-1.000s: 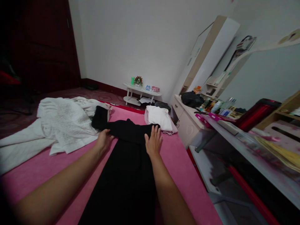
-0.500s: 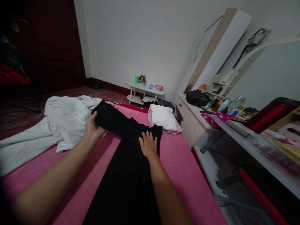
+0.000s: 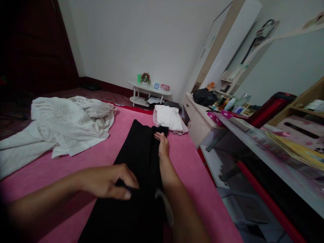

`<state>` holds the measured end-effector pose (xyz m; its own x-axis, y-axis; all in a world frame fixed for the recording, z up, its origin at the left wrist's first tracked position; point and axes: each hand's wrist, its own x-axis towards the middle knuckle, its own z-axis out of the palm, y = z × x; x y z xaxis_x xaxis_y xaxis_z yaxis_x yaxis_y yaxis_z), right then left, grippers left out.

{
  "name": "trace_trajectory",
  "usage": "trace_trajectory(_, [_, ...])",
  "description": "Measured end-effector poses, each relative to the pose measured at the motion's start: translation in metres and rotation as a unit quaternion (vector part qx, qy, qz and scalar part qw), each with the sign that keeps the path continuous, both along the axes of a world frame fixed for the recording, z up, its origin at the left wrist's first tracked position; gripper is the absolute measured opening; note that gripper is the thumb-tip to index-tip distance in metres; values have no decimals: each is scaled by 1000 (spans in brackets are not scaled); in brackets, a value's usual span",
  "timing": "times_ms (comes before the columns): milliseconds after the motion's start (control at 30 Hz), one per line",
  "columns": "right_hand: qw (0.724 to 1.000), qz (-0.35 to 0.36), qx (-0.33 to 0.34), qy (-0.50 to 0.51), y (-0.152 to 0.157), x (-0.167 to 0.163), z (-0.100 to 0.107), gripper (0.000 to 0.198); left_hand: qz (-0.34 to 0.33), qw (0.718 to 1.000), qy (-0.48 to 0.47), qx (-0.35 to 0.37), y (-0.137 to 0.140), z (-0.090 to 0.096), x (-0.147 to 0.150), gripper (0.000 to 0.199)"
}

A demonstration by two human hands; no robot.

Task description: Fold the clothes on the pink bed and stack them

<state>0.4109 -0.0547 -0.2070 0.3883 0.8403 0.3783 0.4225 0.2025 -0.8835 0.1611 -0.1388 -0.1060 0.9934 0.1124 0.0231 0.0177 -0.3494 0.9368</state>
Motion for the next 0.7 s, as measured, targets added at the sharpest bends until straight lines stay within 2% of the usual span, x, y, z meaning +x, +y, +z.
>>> trace_trajectory(67, [994, 32, 29, 98, 2, 1, -4, 52, -41, 998, 0, 41, -19, -9, -9, 37])
trace_trajectory(167, [990, 71, 23, 121, 5, -1, -9, 40, -32, 998, 4, 57, -40, -14, -26, 70])
trace_trajectory(267, [989, 97, 20, 107, 2, -4, -10, 49, -40, 999, -9, 3, -53, -15, -38, 80])
trace_trajectory(333, [991, 88, 18, 95, -4, -6, -10, 57, -26, 1000, -12, -8, -57, -15, -42, 74])
trace_trajectory(433, [993, 46, -28, 102, -13, -9, -6, 54, 89, 993, -12, 72, -53, -19, -39, 53])
trace_trajectory(500, [990, 33, -68, 123, -13, -10, 1, 55, 195, 966, -26, 168, -42, -26, -30, 42])
trace_trajectory(600, [985, 29, -96, 140, -2, -14, 15, 56, 323, 904, -28, 278, -22, -39, -6, 46])
trace_trajectory(700, [984, 9, -106, 143, 16, -18, 28, 44, 383, 869, 5, 314, -12, -47, 23, 60])
